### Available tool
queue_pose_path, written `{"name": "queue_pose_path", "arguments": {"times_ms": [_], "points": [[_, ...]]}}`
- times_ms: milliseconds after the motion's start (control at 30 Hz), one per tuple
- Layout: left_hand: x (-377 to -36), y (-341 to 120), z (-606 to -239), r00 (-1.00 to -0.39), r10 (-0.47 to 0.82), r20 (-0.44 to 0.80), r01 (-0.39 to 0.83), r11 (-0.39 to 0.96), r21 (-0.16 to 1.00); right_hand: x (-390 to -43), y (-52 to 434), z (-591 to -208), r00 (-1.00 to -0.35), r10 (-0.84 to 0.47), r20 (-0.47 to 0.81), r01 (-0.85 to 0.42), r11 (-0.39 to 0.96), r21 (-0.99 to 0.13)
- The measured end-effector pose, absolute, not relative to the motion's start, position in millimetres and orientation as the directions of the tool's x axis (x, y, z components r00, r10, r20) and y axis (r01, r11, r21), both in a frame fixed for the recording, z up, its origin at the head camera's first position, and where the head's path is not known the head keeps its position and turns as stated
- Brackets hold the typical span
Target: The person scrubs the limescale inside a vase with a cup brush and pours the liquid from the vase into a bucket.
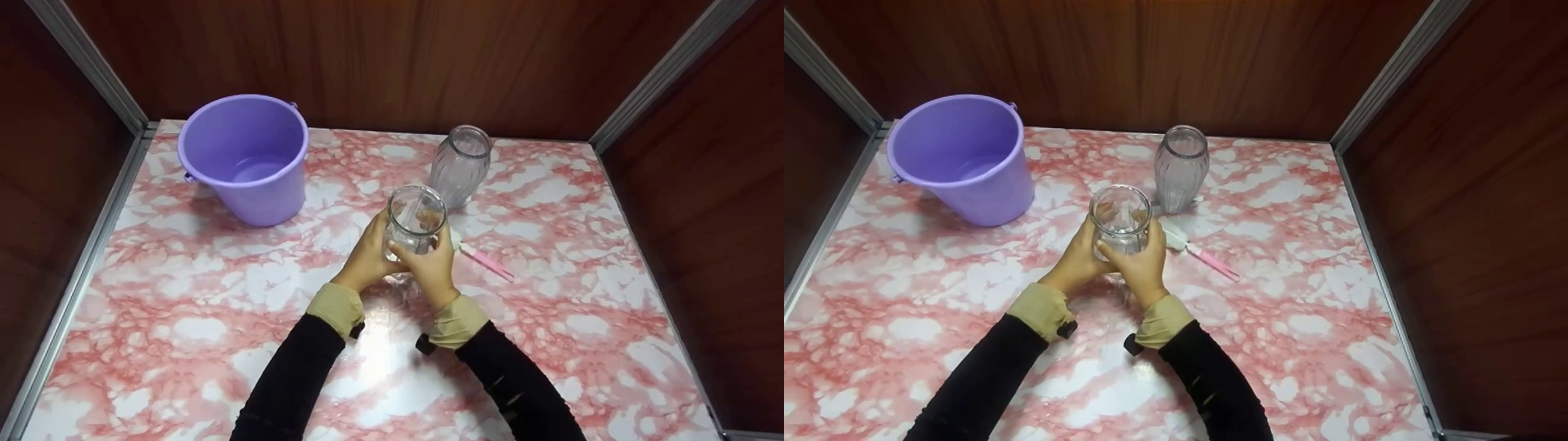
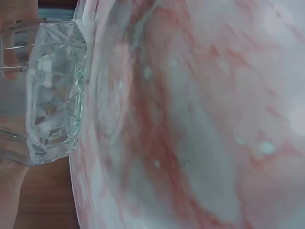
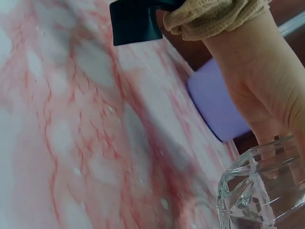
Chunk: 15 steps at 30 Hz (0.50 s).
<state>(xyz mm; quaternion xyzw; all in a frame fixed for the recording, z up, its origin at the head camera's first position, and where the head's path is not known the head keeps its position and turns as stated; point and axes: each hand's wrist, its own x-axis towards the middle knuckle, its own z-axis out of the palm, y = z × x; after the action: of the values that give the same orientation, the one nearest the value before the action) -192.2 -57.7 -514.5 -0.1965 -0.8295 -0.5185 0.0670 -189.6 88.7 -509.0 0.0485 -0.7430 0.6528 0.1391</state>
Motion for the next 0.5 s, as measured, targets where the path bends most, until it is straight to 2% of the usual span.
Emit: {"name": "queue_pose_path", "arguments": {"times_ms": [500], "points": [[-189, -72, -537, -0.933, 0.194, 0.302, 0.354, 0.359, 0.863, -189, 71, -521, -0.978, 0.056, 0.199, -0.195, 0.067, -0.979]]}}
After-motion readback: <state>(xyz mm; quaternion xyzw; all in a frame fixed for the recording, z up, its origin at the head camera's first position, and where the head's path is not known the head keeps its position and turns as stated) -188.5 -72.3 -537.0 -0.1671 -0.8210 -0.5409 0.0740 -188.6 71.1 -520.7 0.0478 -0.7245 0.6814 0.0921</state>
